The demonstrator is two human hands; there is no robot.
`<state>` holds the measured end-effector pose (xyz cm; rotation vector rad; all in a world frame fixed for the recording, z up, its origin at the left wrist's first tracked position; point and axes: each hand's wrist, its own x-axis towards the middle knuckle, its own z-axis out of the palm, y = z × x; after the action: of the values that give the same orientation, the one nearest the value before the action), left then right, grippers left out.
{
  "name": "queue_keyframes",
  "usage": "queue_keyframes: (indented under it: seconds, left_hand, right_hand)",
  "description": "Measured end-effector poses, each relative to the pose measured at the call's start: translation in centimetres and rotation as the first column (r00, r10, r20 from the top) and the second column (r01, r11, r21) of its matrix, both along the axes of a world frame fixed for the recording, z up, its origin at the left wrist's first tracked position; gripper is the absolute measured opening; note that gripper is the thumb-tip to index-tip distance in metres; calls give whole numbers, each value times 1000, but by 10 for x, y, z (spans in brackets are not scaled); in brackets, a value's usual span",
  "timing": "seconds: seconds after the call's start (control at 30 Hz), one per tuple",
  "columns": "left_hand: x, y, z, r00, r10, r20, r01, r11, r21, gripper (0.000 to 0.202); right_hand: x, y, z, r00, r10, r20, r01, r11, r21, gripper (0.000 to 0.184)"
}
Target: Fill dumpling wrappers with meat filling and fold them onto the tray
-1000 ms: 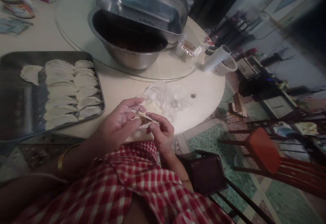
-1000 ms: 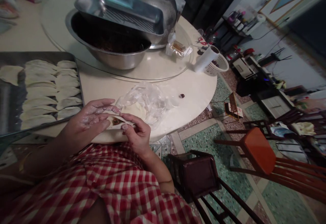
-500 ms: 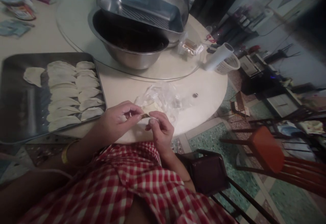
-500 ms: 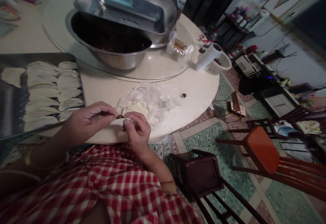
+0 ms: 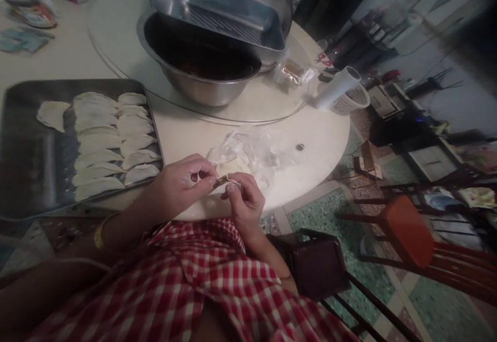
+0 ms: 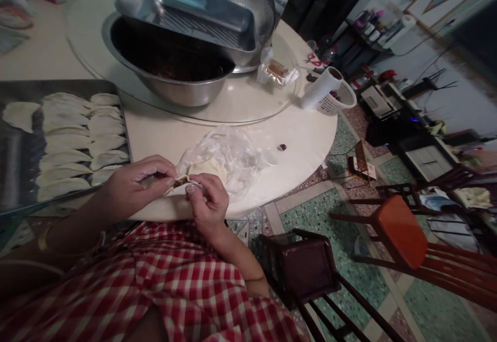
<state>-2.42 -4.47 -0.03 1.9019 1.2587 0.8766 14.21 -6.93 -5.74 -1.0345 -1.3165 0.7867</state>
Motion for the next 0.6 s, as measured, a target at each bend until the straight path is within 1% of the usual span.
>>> queue_keyframes:
  seconds: [0.1,0.2,0.33,0.4,0.6]
  left_hand:
    - [2,-1,4,999,-29,16,29,999,37,14]
    - [3,0,6,997,-70,28,68,995,68,12]
    - [3,2,10,995,-94,17,92,991,100,12]
    - [4,2,12,996,-91,-3,91,992,92,12]
    - [3,0,13,999,-29,-41,30,999,37,10]
  right_hand:
    - [0,0,1,1000,-6,17,6,1000,7,16]
    - [-1,0,4,999,6,31,-7,999,42,14]
    - [-2,-1,8,998,27,61,-32,995,93,14]
    - [-2,-1,9,997,33,70,-40,994,98,15]
    - [-2,1,16,995,29,91,-40,991,127,14]
